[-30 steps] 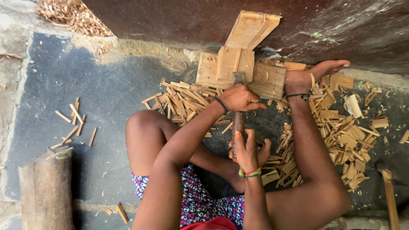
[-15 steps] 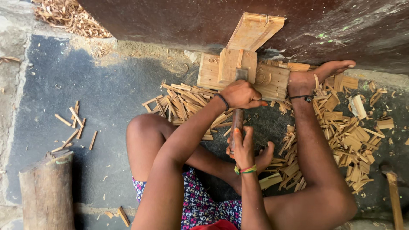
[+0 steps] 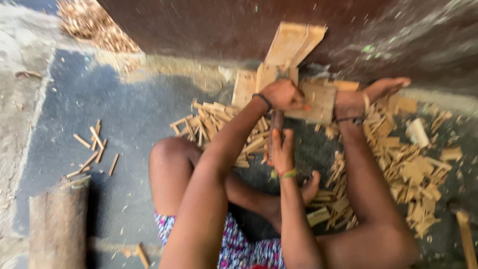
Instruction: The person sits on the floor and carves a wooden block using a chisel and a wooden mallet. They repeatedly strike the chisel to shape the wood, creating wood shavings that accumulate on the floor.
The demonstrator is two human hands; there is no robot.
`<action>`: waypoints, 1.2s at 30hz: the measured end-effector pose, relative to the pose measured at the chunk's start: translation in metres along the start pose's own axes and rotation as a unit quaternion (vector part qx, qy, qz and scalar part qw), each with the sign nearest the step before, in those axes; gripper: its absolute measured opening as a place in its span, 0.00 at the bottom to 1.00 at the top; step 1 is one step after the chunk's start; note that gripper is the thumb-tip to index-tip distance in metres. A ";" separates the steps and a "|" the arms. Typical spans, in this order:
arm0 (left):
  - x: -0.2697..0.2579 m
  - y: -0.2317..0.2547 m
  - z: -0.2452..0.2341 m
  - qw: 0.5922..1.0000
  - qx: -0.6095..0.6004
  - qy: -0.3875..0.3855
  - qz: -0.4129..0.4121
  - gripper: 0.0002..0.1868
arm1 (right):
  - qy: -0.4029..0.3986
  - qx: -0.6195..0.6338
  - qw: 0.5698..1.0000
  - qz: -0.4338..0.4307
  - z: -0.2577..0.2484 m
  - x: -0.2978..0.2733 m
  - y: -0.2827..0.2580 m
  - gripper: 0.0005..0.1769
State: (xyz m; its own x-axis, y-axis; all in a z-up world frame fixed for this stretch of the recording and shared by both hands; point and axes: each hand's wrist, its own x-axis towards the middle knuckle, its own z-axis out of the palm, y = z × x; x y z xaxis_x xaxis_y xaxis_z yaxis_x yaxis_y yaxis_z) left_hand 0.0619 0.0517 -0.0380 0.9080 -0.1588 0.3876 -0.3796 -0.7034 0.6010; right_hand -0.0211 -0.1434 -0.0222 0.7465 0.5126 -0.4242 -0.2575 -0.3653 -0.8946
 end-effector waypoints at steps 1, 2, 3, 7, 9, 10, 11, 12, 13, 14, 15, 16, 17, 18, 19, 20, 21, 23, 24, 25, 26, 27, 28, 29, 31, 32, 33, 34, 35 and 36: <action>0.010 -0.009 -0.005 1.000 -0.005 0.015 0.004 0.29 | -0.008 0.008 1.000 -0.013 -0.004 0.005 0.003 0.18; 0.012 -0.015 -0.008 0.999 0.028 0.038 0.004 0.29 | -0.020 0.017 0.999 -0.027 -0.007 0.007 0.006 0.19; 0.012 -0.018 -0.008 0.996 0.061 0.061 0.004 0.29 | -0.032 0.025 0.998 -0.041 -0.006 0.018 0.007 0.19; 0.003 -0.025 0.014 0.998 0.056 -0.009 -0.026 0.30 | -0.042 0.041 0.997 -0.040 -0.011 0.021 0.034 0.24; 0.010 -0.028 0.007 0.998 0.062 0.023 0.010 0.28 | -0.030 0.034 0.999 -0.024 -0.005 0.026 0.026 0.24; 0.004 -0.020 0.017 0.998 0.049 0.041 0.015 0.27 | -0.026 0.048 0.998 -0.016 -0.005 0.024 0.027 0.24; 0.003 -0.017 0.019 0.998 0.055 0.042 -0.010 0.27 | -0.022 0.062 0.998 -0.009 -0.004 0.027 0.027 0.24; 0.000 -0.016 0.015 0.996 0.064 0.041 -0.036 0.26 | -0.020 0.080 0.997 -0.002 -0.002 0.027 0.029 0.24; -0.001 -0.012 0.012 0.995 0.073 0.040 -0.063 0.26 | -0.025 0.102 0.994 -0.007 -0.004 0.021 0.031 0.24; 0.002 -0.008 0.010 0.994 0.081 0.038 -0.060 0.25 | -0.032 0.122 0.992 -0.016 -0.009 0.021 0.030 0.24; 0.004 -0.002 0.008 0.994 0.090 0.036 -0.057 0.24 | -0.039 0.142 0.989 -0.025 -0.013 0.019 0.029 0.24; 0.008 0.003 0.002 0.993 0.102 0.037 -0.054 0.23 | -0.038 0.134 0.990 -0.034 -0.019 0.018 0.026 0.23; 0.013 0.012 -0.001 0.993 0.091 0.056 -0.049 0.23 | -0.036 0.125 0.991 -0.042 -0.028 0.012 0.025 0.22; 0.015 0.024 0.000 0.993 0.079 0.071 -0.045 0.23 | -0.034 0.120 0.991 -0.048 -0.031 0.006 0.022 0.21; 0.017 0.034 -0.002 0.993 0.067 0.086 -0.042 0.22 | -0.029 0.140 0.988 -0.053 -0.034 0.003 0.018 0.20; 0.018 0.046 0.001 0.994 0.076 0.073 -0.036 0.22 | -0.021 0.156 0.986 -0.051 -0.042 -0.009 0.018 0.20; 0.019 0.056 0.003 0.994 0.085 0.059 -0.031 0.23 | -0.014 0.172 0.984 -0.050 -0.047 -0.018 0.016 0.19; 0.026 0.071 0.005 0.996 0.080 0.044 -0.018 0.22 | -0.012 0.188 0.982 -0.015 -0.056 -0.033 0.010 0.18; 0.026 0.078 0.009 0.997 0.065 0.041 -0.016 0.22 | -0.011 0.196 0.981 0.006 -0.059 -0.042 0.009 0.17; 0.026 0.084 0.013 0.998 0.050 0.037 -0.014 0.22 | 0.002 0.185 0.983 0.007 -0.061 -0.049 0.008 0.17; 0.024 0.088 0.015 0.998 0.046 0.039 -0.015 0.21 | 0.013 0.175 0.984 0.008 -0.063 -0.054 0.007 0.17; 0.022 0.092 0.018 0.998 0.041 0.040 -0.016 0.19 | 0.023 0.165 0.986 0.009 -0.064 -0.059 0.007 0.16; 0.021 0.094 0.020 0.998 0.038 0.042 -0.014 0.18 | 0.018 0.154 0.988 0.011 -0.066 -0.063 0.006 0.16; 0.018 0.097 0.020 0.999 0.030 0.036 -0.021 0.18 | 0.014 0.142 0.990 0.014 -0.068 -0.067 0.005 0.16; 0.014 0.099 0.019 0.999 0.020 0.023 -0.031 0.19 | 0.005 0.123 0.992 0.015 -0.071 -0.071 0.001 0.15; 0.011 0.100 0.018 0.999 0.018 0.030 -0.028 0.18 | -0.001 0.113 0.993 0.016 -0.073 -0.074 0.000 0.15; 0.008 0.101 0.017 0.999 0.016 0.037 -0.025 0.18 | -0.006 0.104 0.994 0.017 -0.073 -0.076 -0.003 0.16; 0.004 0.101 0.017 0.999 0.012 0.043 -0.023 0.17 | -0.009 0.096 0.995 0.020 -0.073 -0.077 -0.005 0.16; 0.001 0.100 0.016 0.999 0.012 0.031 -0.038 0.18 | -0.013 0.087 0.996 0.022 -0.073 -0.078 -0.007 0.16; -0.001 0.100 0.016 0.998 0.010 0.019 -0.052 0.18 | -0.013 0.077 0.997 0.024 -0.073 -0.081 -0.009 0.17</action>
State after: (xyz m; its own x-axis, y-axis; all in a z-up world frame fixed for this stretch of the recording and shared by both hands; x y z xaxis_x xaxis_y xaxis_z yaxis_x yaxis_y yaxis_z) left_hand 0.0262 -0.0297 0.0106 0.9345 -0.0579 0.3511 -0.2802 -0.7280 0.6257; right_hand -0.0340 -0.2383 0.0306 0.7148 0.5183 -0.4695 -0.3862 -0.2671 -0.8829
